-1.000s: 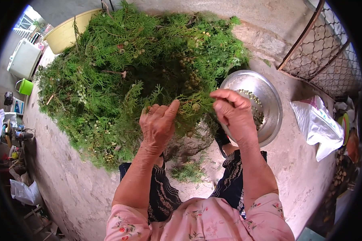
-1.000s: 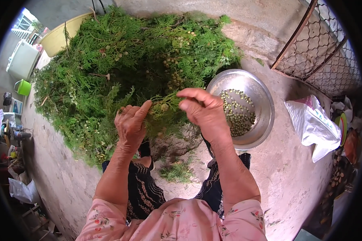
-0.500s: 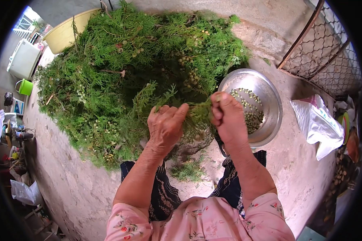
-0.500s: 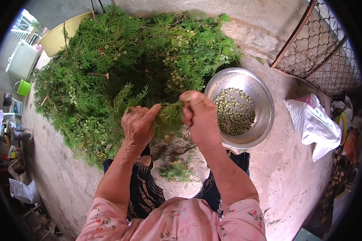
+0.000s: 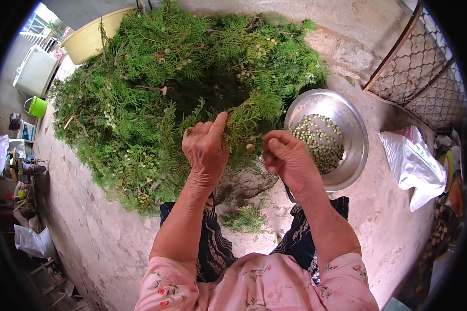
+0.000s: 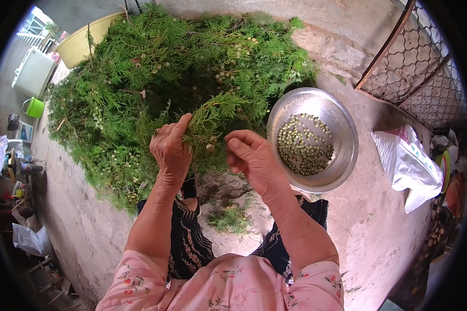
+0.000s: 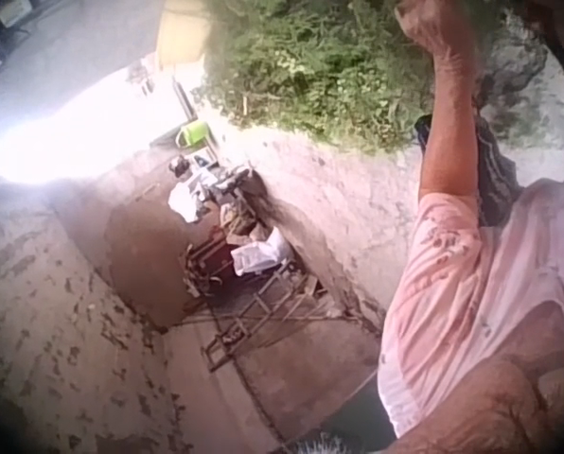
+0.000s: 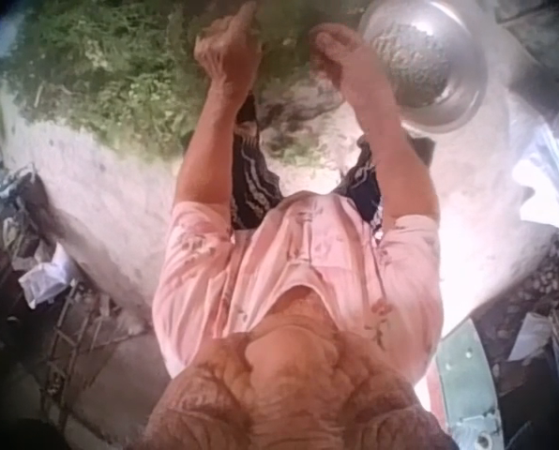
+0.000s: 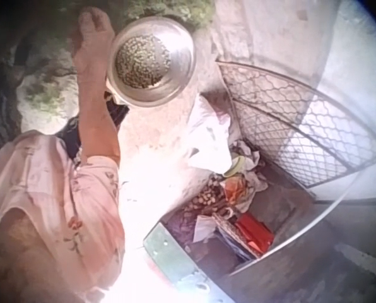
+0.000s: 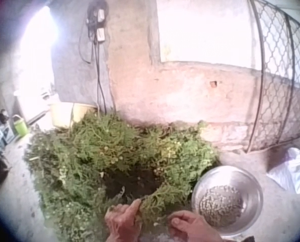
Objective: The person picks small green seeds from evergreen-like branches by hand and drops them into a metal bowl.
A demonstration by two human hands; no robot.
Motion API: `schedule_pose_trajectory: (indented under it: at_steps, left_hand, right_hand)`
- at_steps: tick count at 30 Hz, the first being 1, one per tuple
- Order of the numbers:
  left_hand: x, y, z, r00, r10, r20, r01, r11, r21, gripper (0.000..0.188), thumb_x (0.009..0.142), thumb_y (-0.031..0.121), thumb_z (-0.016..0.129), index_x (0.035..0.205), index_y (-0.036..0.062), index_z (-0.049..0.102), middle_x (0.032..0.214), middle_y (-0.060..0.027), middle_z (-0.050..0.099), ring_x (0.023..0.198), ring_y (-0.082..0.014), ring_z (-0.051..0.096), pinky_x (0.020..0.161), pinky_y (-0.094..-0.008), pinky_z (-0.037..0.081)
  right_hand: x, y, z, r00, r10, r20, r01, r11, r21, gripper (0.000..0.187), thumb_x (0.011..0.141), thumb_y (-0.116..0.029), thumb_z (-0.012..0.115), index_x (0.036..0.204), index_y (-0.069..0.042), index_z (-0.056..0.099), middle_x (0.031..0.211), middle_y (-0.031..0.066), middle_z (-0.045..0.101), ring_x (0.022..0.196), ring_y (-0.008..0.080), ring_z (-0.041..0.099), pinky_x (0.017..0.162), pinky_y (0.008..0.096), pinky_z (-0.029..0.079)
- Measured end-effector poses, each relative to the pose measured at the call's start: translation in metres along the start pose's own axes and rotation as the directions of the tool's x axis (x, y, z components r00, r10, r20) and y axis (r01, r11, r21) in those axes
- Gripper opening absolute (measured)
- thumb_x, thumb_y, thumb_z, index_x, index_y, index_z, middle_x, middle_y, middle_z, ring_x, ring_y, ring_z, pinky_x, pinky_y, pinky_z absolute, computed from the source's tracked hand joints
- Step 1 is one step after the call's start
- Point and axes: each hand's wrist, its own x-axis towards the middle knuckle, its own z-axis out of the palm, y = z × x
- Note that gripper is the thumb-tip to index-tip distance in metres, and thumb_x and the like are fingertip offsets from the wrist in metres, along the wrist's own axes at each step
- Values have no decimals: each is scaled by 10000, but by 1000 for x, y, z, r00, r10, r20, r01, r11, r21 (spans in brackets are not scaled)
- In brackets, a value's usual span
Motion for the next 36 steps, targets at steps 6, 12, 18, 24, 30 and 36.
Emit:
schedule_pose_trajectory:
  at_steps: [6, 12, 18, 24, 30, 36]
  left_hand:
    - [-1, 3, 4, 1000, 4, 14, -4, 1000, -1, 386, 626, 9, 573, 995, 119, 605, 663, -40, 529, 621, -245, 510, 578, -382, 380]
    - [0, 6, 2, 999, 18, 46, -20, 999, 35, 392, 606, 18, 587, 985, 118, 596, 653, -35, 523, 619, -239, 516, 571, -380, 383]
    - [0, 3, 4, 990, 105, 93, -112, 991, 71, 333, 629, 42, 584, 956, 108, 589, 644, -37, 527, 605, -231, 524, 562, -381, 400]
    - [-5, 23, 3, 973, 108, 203, -113, 994, 12, 422, 598, -7, 604, 1004, 106, 615, 727, -63, 598, 675, -251, 564, 561, -391, 387]
    - [-9, 35, 2, 957, 131, 261, -120, 991, -57, 377, 620, 23, 616, 989, 98, 617, 717, -67, 598, 654, -252, 564, 542, -377, 394]
    - [-10, 19, -6, 979, 47, 196, -33, 997, -74, 280, 673, 67, 649, 952, 65, 633, 767, -114, 633, 691, -253, 609, 579, -337, 453]
  right_hand:
    - [1, 16, 19, 996, 18, 91, -36, 980, 196, 266, 792, -79, 631, 1034, -49, 524, 853, 60, 589, 664, 149, 589, 496, 242, 444]
    - [-1, 18, 32, 999, -18, 32, 15, 996, 90, 254, 788, -49, 624, 1019, -41, 518, 830, 76, 605, 646, 184, 606, 486, 268, 457]
    - [-11, 18, 29, 973, -172, -152, 144, 973, -179, 199, 777, -55, 641, 958, 1, 580, 750, 60, 605, 536, 113, 564, 411, 213, 411]
    - [-25, 12, 23, 613, -757, 224, 511, 164, -844, 142, 770, -24, 642, 885, 55, 614, 770, 44, 582, 516, 59, 496, 400, 194, 357]
    - [-31, 11, 15, 745, -659, -101, 460, 617, -639, 19, 792, -26, 616, 788, -9, 624, 763, 39, 594, 507, 73, 487, 419, 186, 367]
    - [-38, -47, -31, 692, -630, -353, 515, 773, -371, 154, 862, -123, 545, 941, -1, 594, 685, 34, 557, 489, 61, 452, 421, 210, 388]
